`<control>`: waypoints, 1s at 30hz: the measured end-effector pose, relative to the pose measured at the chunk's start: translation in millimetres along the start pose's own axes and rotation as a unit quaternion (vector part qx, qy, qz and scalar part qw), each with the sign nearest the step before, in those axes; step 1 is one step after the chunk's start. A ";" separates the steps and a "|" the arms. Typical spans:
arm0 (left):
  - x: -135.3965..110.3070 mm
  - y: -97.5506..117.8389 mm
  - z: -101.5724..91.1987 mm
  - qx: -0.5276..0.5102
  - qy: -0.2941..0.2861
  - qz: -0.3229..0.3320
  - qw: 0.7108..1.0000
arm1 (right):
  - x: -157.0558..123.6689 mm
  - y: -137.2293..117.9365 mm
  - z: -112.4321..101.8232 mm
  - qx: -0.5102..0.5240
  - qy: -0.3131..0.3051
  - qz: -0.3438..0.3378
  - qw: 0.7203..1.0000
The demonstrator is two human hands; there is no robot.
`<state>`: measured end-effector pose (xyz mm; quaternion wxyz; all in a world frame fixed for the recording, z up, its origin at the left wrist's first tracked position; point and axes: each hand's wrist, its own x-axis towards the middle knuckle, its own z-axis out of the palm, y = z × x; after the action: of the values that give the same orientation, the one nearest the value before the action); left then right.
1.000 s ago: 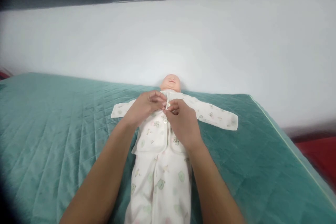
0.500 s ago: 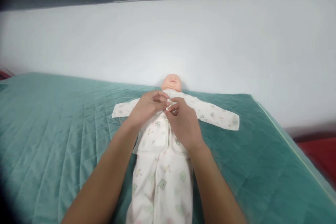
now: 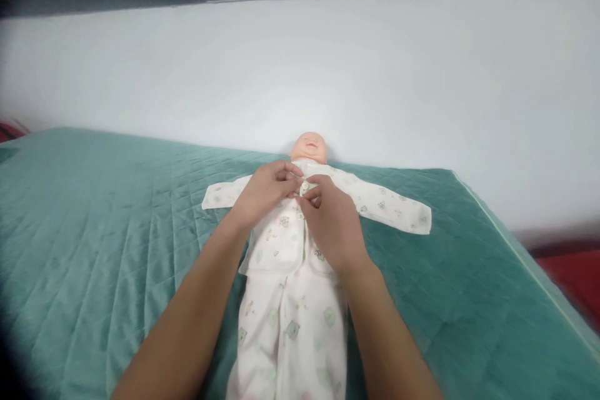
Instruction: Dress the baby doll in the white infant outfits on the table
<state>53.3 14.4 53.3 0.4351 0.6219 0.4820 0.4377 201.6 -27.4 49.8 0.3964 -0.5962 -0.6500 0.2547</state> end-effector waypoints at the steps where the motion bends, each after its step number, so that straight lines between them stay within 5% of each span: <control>1: 0.1 0.2 0.0 0.008 0.004 0.001 1.000 | 0.1 0.0 0.2 -0.003 0.002 -0.001 1.000; 10: -0.7 -1.3 -5.7 0.028 -0.009 0.024 0.999 | -3.8 -2.3 -7.6 -0.113 -0.006 -0.015 0.993; 14: -4.2 1.2 -1.9 0.055 -0.019 0.042 0.997 | -16.2 -13.7 -19.3 -0.268 -0.053 0.016 0.962; 17: -11.0 -0.7 6.8 0.075 0.032 0.042 0.996 | -24.6 -17.2 -23.2 -0.313 -0.098 -0.003 0.945; 25: -52.6 -17.7 17.5 0.109 0.079 0.125 0.983 | -22.7 6.9 -19.9 -0.219 -0.113 -0.097 0.964; 30: -56.5 -16.5 10.5 0.125 0.020 0.114 0.985 | -18.9 9.2 -25.9 -0.050 -0.130 -0.003 0.990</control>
<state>51.2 -39.7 27.9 0.2917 0.7134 0.4673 0.4331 227.7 -48.1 52.8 0.2791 -0.5753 -0.7097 0.2958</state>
